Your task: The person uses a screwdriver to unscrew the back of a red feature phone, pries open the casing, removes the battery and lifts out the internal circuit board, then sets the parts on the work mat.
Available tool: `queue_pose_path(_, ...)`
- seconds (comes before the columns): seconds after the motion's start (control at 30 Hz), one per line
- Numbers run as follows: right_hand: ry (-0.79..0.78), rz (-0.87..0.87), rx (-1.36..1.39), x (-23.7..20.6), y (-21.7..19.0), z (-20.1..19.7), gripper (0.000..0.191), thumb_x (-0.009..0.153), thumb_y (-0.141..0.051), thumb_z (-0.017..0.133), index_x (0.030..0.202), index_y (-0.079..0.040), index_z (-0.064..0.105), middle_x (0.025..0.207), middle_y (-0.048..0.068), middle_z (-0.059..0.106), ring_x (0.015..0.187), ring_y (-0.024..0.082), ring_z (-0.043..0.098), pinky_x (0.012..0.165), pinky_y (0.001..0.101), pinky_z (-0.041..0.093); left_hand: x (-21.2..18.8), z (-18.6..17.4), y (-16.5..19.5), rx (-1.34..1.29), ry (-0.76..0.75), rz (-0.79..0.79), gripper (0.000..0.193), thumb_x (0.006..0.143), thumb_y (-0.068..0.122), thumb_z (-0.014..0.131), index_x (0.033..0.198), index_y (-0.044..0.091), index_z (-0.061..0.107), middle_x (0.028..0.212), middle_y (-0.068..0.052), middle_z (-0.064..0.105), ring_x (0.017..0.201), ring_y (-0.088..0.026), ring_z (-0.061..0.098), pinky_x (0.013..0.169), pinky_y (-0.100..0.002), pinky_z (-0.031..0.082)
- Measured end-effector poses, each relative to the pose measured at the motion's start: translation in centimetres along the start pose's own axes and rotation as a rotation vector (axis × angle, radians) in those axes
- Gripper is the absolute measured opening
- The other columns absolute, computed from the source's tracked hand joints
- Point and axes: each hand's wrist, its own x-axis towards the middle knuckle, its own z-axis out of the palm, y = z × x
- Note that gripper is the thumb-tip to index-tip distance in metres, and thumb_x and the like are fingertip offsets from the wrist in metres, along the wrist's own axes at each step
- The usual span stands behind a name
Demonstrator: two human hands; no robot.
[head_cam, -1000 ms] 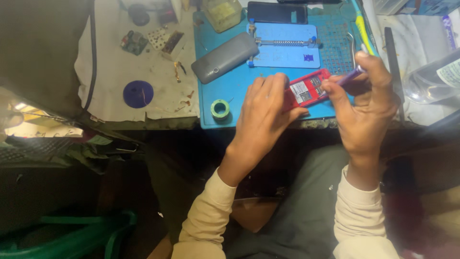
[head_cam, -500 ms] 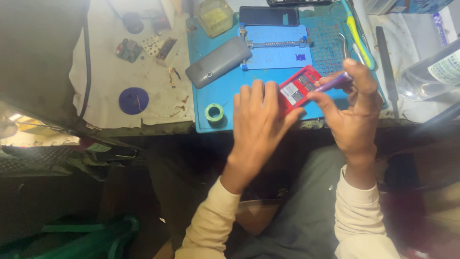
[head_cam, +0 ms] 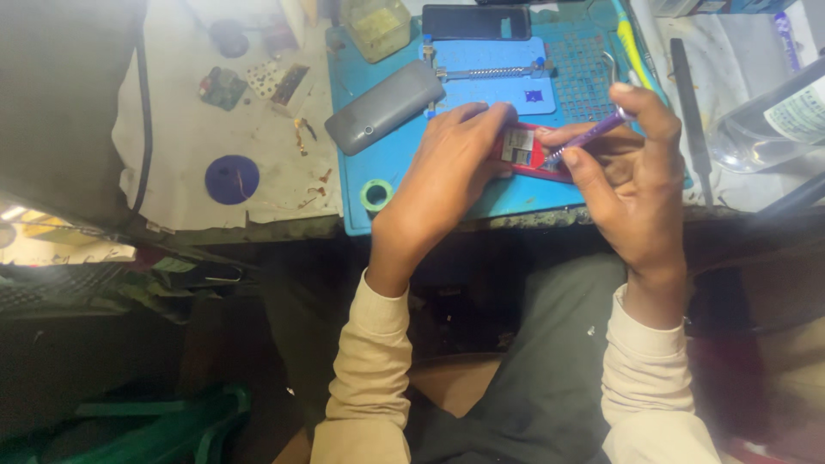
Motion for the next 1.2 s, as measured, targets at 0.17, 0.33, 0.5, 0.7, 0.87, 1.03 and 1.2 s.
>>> queue_pose_path(0.17, 0.036, -0.058, -0.149, -0.1, 0.3, 0.1, 0.063, 0.108, 0.008, 0.066, 0.151, -0.009, 0.023, 0.120, 0.021, 0.067, 0.111, 0.026, 0.071, 0.095, 0.0318, 0.060, -0.8, 0.0, 3.2, 0.245, 0.008, -0.158, 0.055, 0.081, 0.022, 0.082, 0.125, 0.003, 0.056, 0.106, -0.012, 0.064, 0.102, -0.034, 0.058, 0.090, -0.048, 0.041)
queue_pose_path(0.33, 0.115, -0.113, -0.357, -1.0, 0.2, 0.1, 0.073, 0.101, 0.005, 0.082, 0.151, -0.010, 0.032, 0.115, 0.017, 0.066, 0.102, 0.021, 0.072, 0.094, 0.0294, 0.060, -1.8, 1.6, 7.4, 0.339, 0.025, -0.343, 0.061, 0.081, 0.030, 0.084, 0.127, 0.002, 0.057, 0.101, -0.014, 0.060, 0.095, -0.034, 0.057, 0.081, -0.047, 0.040)
queue_pose_path(0.5, 0.145, -0.054, -0.243, -1.0, 0.2, 0.3, 0.062, 0.108, 0.013, 0.078, 0.151, -0.006, 0.037, 0.118, 0.017, 0.064, 0.110, 0.020, 0.073, 0.099, 0.0305, 0.062, -1.5, 0.3, 3.8, 0.203, 0.142, -0.099, 0.059, 0.083, 0.013, 0.078, 0.134, 0.000, 0.051, 0.113, -0.014, 0.063, 0.109, -0.037, 0.056, 0.093, -0.048, 0.041)
queue_pose_path(0.7, 0.031, -0.103, -0.264, 0.6, -0.3, 0.4, 0.056, 0.107, 0.016, 0.073, 0.148, -0.007, 0.042, 0.115, 0.015, 0.066, 0.109, 0.018, 0.071, 0.099, 0.0306, 0.060, 1.2, 1.0, -1.8, 0.013, -0.098, 0.051, 0.054, 0.085, 0.002, 0.074, 0.133, 0.003, 0.050, 0.109, -0.015, 0.067, 0.109, -0.038, 0.060, 0.093, -0.047, 0.046)
queue_pose_path(0.87, -0.079, -0.049, -0.151, 2.0, -0.6, 0.0, 0.058, 0.105, 0.017, 0.065, 0.150, -0.010, 0.040, 0.114, 0.016, 0.067, 0.109, 0.020, 0.070, 0.096, 0.0310, 0.059, 1.9, 0.9, -3.0, -0.152, -0.190, 0.034, 0.047, 0.089, -0.003, 0.066, 0.132, 0.004, 0.049, 0.099, -0.013, 0.069, 0.093, -0.033, 0.066, 0.087, -0.045, 0.049)
queue_pose_path(1.03, -0.031, -0.100, -0.159, 1.2, 0.0, 0.0, 0.060, 0.108, 0.013, 0.063, 0.153, -0.008, 0.029, 0.117, 0.016, 0.065, 0.113, 0.020, 0.070, 0.102, 0.0314, 0.059, 0.0, 1.0, 1.2, 0.102, -0.066, -0.056, 0.067, 0.079, 0.013, 0.077, 0.138, 0.000, 0.049, 0.094, -0.013, 0.068, 0.099, -0.041, 0.059, 0.082, -0.051, 0.046)
queue_pose_path(1.2, 0.067, -0.086, -0.246, -0.3, 0.4, -0.4, 0.061, 0.111, 0.009, 0.073, 0.153, -0.009, 0.033, 0.115, 0.016, 0.066, 0.105, 0.019, 0.071, 0.097, 0.0307, 0.061, -1.1, 4.2, 6.6, 0.327, 0.060, -0.275, 0.073, 0.082, 0.010, 0.078, 0.145, -0.005, 0.045, 0.107, -0.018, 0.064, 0.097, -0.038, 0.058, 0.079, -0.050, 0.046)
